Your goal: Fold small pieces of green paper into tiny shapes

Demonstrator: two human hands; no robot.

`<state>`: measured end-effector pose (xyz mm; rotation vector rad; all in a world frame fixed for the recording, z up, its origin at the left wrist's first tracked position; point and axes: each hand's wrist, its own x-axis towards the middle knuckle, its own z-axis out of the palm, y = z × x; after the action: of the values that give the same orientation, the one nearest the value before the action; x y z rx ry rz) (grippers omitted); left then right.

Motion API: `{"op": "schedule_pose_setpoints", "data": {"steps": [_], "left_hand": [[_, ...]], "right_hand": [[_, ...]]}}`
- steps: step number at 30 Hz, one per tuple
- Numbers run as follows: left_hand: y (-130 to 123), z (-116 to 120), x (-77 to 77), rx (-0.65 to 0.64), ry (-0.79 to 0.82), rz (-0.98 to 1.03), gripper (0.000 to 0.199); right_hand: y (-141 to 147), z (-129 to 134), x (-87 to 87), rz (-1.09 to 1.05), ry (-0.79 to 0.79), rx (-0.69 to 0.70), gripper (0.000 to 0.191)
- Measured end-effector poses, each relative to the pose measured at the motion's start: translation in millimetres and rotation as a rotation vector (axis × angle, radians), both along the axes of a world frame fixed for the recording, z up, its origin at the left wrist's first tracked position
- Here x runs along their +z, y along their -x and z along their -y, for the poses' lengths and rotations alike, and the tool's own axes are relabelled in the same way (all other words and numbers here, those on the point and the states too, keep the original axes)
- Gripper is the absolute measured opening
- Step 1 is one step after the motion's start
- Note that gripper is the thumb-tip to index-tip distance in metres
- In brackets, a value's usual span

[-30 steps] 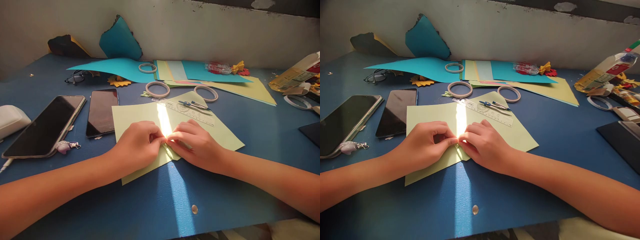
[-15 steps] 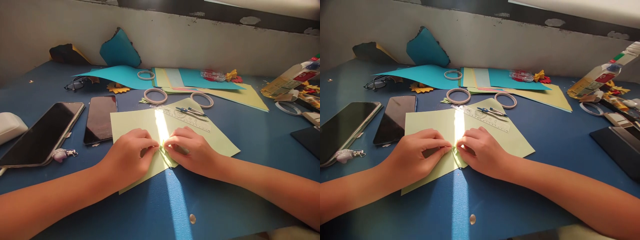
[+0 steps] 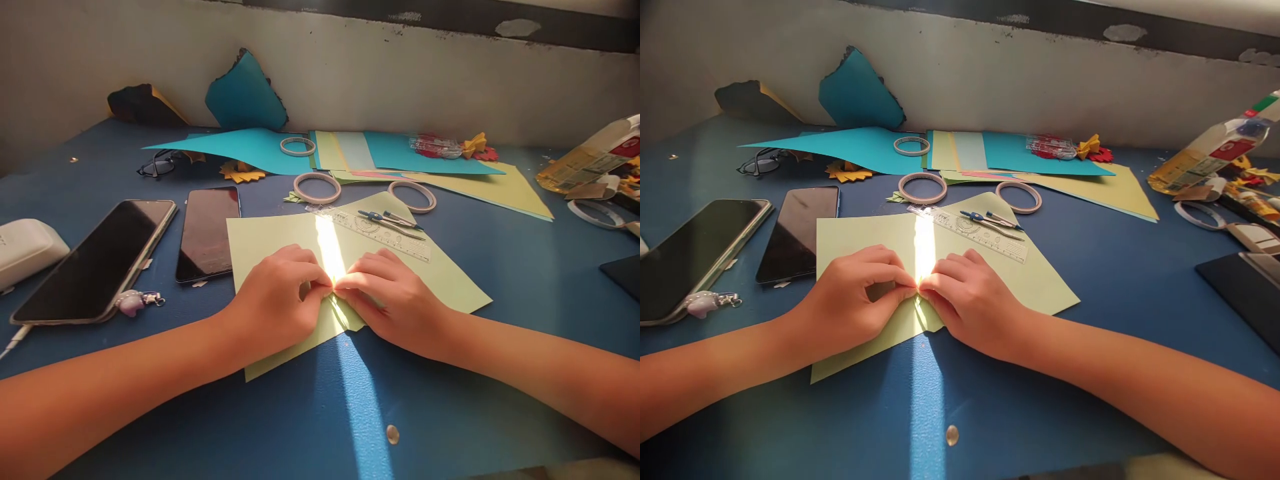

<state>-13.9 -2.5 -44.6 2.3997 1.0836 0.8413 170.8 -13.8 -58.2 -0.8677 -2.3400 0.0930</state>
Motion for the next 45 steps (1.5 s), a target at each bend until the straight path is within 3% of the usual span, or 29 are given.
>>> {"op": "schedule_pose_setpoints", "data": {"steps": [4, 7, 12, 24, 37, 45], "left_hand": [[0.0, 0.8, 1.3, 0.005, 0.042, 0.009, 0.016], [5.3, 5.7, 2.9, -0.010, -0.041, -0.028, 0.016], [13.5, 11.3, 2.6, -0.210, -0.301, -0.103, 0.019], [17.0, 3.5, 5.9, -0.404, -0.477, -0.238, 0.022], [17.4, 4.8, 3.9, -0.393, -0.379, -0.157, 0.020], [17.7, 4.1, 2.6, -0.371, -0.366, -0.259, 0.026]], "right_hand": [[0.7, -1.1, -0.4, -0.003, -0.014, 0.020, 0.011], [1.9, -1.8, -0.3, -0.021, 0.010, 0.020, 0.009], [2.4, -1.1, -0.1, -0.060, 0.064, 0.020, 0.010], [1.4, -0.9, 1.4, -0.067, 0.141, -0.003, 0.010], [1.7, -3.2, 1.0, -0.112, 0.207, -0.012, 0.012], [-0.8, -2.9, 2.2, -0.098, 0.245, -0.007, 0.013]]}}
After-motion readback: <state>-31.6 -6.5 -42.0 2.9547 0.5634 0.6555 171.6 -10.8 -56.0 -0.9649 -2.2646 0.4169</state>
